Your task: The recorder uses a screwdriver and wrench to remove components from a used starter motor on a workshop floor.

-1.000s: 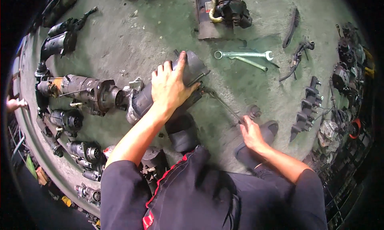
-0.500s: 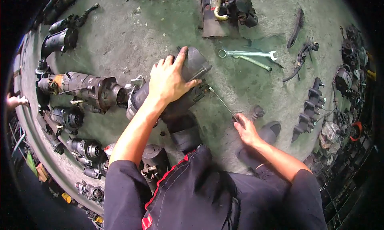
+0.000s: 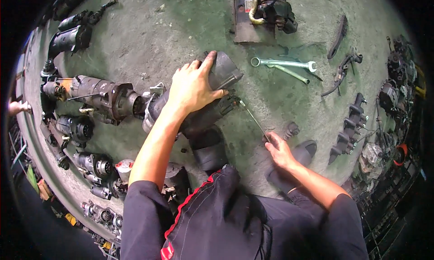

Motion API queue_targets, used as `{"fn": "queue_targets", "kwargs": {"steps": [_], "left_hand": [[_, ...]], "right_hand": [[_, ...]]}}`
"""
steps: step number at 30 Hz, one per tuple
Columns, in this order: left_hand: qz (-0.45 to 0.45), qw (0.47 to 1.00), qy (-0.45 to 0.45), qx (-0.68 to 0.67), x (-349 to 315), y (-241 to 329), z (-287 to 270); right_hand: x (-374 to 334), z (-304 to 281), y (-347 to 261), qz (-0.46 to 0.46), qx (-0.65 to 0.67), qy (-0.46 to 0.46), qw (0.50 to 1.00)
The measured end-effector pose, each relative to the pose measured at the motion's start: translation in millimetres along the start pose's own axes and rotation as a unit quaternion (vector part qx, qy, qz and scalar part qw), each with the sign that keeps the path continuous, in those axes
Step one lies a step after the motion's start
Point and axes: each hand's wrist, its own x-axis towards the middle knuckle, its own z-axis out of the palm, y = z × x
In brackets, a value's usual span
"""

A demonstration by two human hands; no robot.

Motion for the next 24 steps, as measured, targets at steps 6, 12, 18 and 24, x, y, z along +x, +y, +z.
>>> {"fn": "queue_targets", "kwargs": {"steps": [6, 12, 18, 24], "left_hand": [[-0.006, 1.0, -0.009, -0.012, 0.1, 1.5, -2.3], [-0.011, 1.0, -0.026, -0.014, 1.1, 2.8, -8.0], [-0.047, 0.997, -0.029, -0.051, 1.1, 3.0, -2.6], [0.146, 0.984, 0.094, 0.033, -48.8, 25.0, 36.3]], "right_hand": [[1.7, -0.1, -5.6, 0.005, -0.029, -0.002, 1.0], [22.7, 7.3, 1.2, -0.024, -0.061, -0.003, 0.998], [14.9, 5.6, -13.7, 0.0, -0.077, -0.01, 0.997], [9.4, -11.9, -47.6, 0.072, -0.097, -0.052, 0.991]]}}
